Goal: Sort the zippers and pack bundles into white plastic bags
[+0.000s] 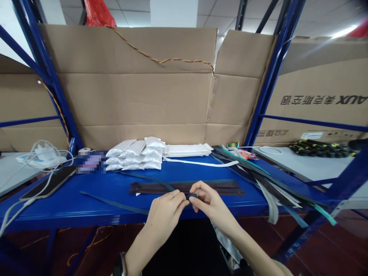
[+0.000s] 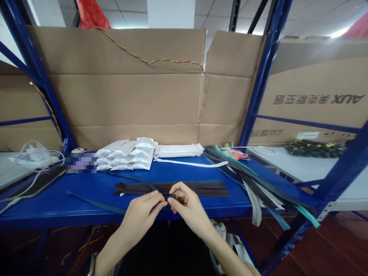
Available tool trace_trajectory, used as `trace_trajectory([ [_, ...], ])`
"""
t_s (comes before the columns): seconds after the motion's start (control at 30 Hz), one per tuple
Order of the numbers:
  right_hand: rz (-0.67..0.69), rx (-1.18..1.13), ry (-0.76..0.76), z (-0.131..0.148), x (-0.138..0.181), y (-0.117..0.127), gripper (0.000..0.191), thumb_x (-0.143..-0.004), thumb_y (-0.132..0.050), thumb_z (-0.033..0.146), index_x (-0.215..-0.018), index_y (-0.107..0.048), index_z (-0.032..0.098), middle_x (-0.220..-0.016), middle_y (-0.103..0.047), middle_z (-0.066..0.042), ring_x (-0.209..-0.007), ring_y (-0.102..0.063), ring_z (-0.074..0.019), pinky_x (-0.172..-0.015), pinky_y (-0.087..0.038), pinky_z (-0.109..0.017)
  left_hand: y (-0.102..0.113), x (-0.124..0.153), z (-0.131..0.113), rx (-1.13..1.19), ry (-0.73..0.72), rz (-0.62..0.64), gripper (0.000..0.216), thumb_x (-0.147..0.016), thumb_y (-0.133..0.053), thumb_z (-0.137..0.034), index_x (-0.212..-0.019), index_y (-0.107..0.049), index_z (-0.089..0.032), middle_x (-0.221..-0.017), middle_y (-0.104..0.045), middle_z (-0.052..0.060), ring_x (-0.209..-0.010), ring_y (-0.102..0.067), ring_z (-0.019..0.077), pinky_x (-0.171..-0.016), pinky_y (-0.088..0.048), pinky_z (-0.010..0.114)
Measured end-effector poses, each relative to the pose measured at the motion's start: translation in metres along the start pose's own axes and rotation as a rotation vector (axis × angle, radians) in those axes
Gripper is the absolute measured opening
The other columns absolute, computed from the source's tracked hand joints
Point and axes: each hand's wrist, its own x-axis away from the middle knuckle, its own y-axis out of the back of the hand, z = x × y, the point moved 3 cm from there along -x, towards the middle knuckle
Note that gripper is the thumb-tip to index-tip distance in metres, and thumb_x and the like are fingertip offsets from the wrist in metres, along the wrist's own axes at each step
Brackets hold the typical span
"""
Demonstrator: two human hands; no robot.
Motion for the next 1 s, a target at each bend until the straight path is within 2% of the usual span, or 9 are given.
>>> trace_trajectory([
  [0.07, 0.011, 0.030, -0.003, 0.000, 0.001, -0.001, 0.028, -0.084, -0.061, 0.038, -0.101, -0.048, 0.020, -0.062, -0.049, 0.005, -0.057, -0.046, -0.0109, -0.059, -0.038, -0.024, -0.001, 0.001, -0.001, -0.105, -0.079, -0.005, 0.022, -0.096, -0.042, -0.021, -0.080, -0.058, -0.019, -0.081, -0.064, 0.001, -0.072, -0.060, 0.0145, -0.061, -0.038, 0.025],
  [0.17, 0.020, 0.092, 0.018, 0.002, 0.002, 0.001, 0.027, -0.085, -0.060, 0.036, -0.103, -0.048, 0.020, -0.062, -0.048, 0.006, -0.059, -0.047, -0.0113, -0.059, -0.039, -0.024, -0.001, 0.003, 0.000, -0.243, -0.189, -0.019, 0.019, -0.095, -0.044, -0.020, -0.079, -0.056, -0.019, -0.077, -0.063, 0.000, -0.071, -0.059, 0.0156, -0.058, -0.035, 0.027],
  [0.3, -0.035, 0.113, 0.062, 0.005, 0.001, 0.015, 0.025, -0.086, -0.058, 0.037, -0.102, -0.048, 0.021, -0.063, -0.049, 0.005, -0.059, -0.048, -0.0115, -0.060, -0.039, -0.024, 0.008, 0.003, 0.013, -0.339, -0.197, -0.063, 0.020, -0.095, -0.045, -0.022, -0.078, -0.056, -0.020, -0.074, -0.062, 0.000, -0.071, -0.059, 0.0152, -0.058, -0.032, 0.027],
  [0.43, -0.217, 0.119, 0.075, 0.013, -0.002, 0.052, 0.029, -0.081, -0.063, 0.039, -0.100, -0.048, 0.021, -0.062, -0.049, 0.005, -0.057, -0.048, -0.0114, -0.057, -0.039, -0.024, 0.029, 0.003, 0.047, -0.443, -0.050, -0.096, 0.023, -0.097, -0.042, -0.028, -0.080, -0.056, -0.020, -0.076, -0.063, 0.000, -0.074, -0.061, 0.0151, -0.058, -0.031, 0.026],
  [0.6, -0.481, 0.089, 0.148, 0.021, 0.002, 0.116, 0.036, -0.074, -0.072, 0.035, -0.099, -0.049, 0.023, -0.062, -0.048, 0.005, -0.057, -0.048, -0.0106, -0.054, -0.037, -0.022, 0.066, 0.015, 0.104, -0.528, 0.209, -0.094, 0.024, -0.097, -0.039, -0.034, -0.087, -0.058, -0.024, -0.087, -0.067, -0.001, -0.084, -0.063, 0.0168, -0.057, -0.030, 0.025],
  [0.7, -0.625, 0.075, 0.192, 0.018, 0.007, 0.152, 0.041, -0.067, -0.077, 0.033, -0.097, -0.050, 0.023, -0.062, -0.050, 0.005, -0.055, -0.048, -0.0102, -0.052, -0.037, -0.021, 0.085, 0.026, 0.128, -0.536, 0.344, -0.089, 0.025, -0.096, -0.038, -0.038, -0.089, -0.058, -0.025, -0.090, -0.068, -0.001, -0.084, -0.064, 0.0184, -0.058, -0.030, 0.025],
  [0.8, -0.711, 0.084, 0.196, 0.013, 0.010, 0.174, 0.045, -0.063, -0.079, 0.033, -0.096, -0.051, 0.023, -0.062, -0.052, 0.005, -0.055, -0.050, -0.0109, -0.051, -0.038, -0.021, 0.096, 0.032, 0.135, -0.484, 0.405, -0.063, 0.025, -0.095, -0.039, -0.040, -0.090, -0.058, -0.026, -0.093, -0.069, -0.002, -0.084, -0.064, 0.0186, -0.060, -0.032, 0.025],
  [0.93, -0.721, 0.162, 0.200, 0.011, 0.011, 0.183, 0.045, -0.063, -0.078, 0.036, -0.096, -0.050, 0.024, -0.061, -0.054, 0.004, -0.053, -0.052, -0.0126, -0.049, -0.039, -0.023, 0.098, 0.033, 0.131, -0.459, 0.426, -0.061, 0.025, -0.094, -0.039, -0.042, -0.090, -0.058, -0.026, -0.092, -0.068, -0.003, -0.084, -0.064, 0.0185, -0.061, -0.033, 0.025],
  [1.0, -0.719, 0.285, 0.217, 0.009, 0.011, 0.186, 0.042, -0.067, -0.074, 0.038, -0.098, -0.050, 0.023, -0.060, -0.055, 0.004, -0.051, -0.053, -0.0141, -0.049, -0.041, -0.025, 0.094, 0.031, 0.129, -0.453, 0.427, -0.052, 0.027, -0.095, -0.038, -0.042, -0.090, -0.058, -0.025, -0.091, -0.067, -0.002, -0.081, -0.063, 0.0181, -0.060, -0.033, 0.025],
])
